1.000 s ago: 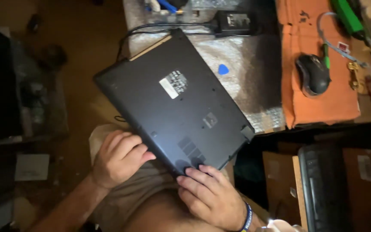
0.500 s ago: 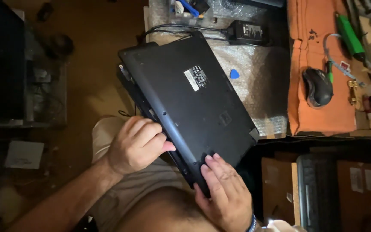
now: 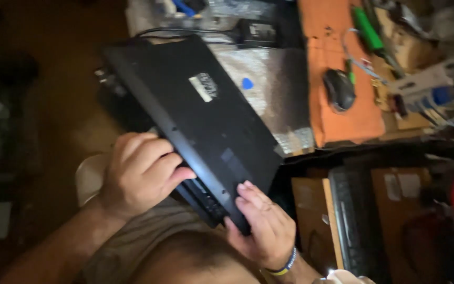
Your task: Disassembling a laptop to access internal components using prying tools and a screwdriver
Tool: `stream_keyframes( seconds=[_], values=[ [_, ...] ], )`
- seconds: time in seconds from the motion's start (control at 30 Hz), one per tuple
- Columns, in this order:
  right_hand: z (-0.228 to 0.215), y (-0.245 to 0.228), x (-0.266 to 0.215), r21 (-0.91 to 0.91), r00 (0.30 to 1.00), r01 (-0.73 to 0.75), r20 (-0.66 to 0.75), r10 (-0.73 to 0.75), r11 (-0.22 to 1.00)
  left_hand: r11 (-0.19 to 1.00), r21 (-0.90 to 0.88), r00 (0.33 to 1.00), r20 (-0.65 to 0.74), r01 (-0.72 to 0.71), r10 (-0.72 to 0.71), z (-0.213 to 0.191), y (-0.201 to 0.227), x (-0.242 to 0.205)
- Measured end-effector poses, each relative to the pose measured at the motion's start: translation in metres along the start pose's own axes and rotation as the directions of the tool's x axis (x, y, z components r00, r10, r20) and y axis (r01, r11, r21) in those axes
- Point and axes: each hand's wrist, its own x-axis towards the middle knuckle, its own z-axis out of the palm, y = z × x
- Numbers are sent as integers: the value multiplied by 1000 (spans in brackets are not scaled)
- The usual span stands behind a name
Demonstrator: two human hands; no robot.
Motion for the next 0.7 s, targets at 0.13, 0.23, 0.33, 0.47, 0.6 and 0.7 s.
stream_keyframes(
  seconds=[0.13, 0.23, 0.33, 0.47, 0.6, 0.7],
  values=[
    [-5, 2, -2, 41, 995, -97, 29, 96, 994, 999, 29, 999, -14, 35, -35, 6, 1, 5],
    [-8, 5, 0, 65, 991, -132, 12, 131, 989, 998, 32, 998, -43, 53, -52, 8, 3, 16],
    [-13, 8, 4, 77, 987, -161, 3, 161, 984, 999, 12, 997, -73, 40, -39, 7, 3, 28],
    [-22, 12, 8, 14, 972, -233, 7, 233, 972, 1000, 3, 994, -102, 25, -25, 11, 3, 41],
    [-37, 17, 17, 90, 962, -273, 31, 272, 958, 1000, -13, 992, -129, 14, -16, 14, 5, 59],
    [-51, 24, 23, 137, 953, -300, 77, 292, 944, 1000, -25, 992, -127, -6, 3, 15, 6, 72]
  ],
)
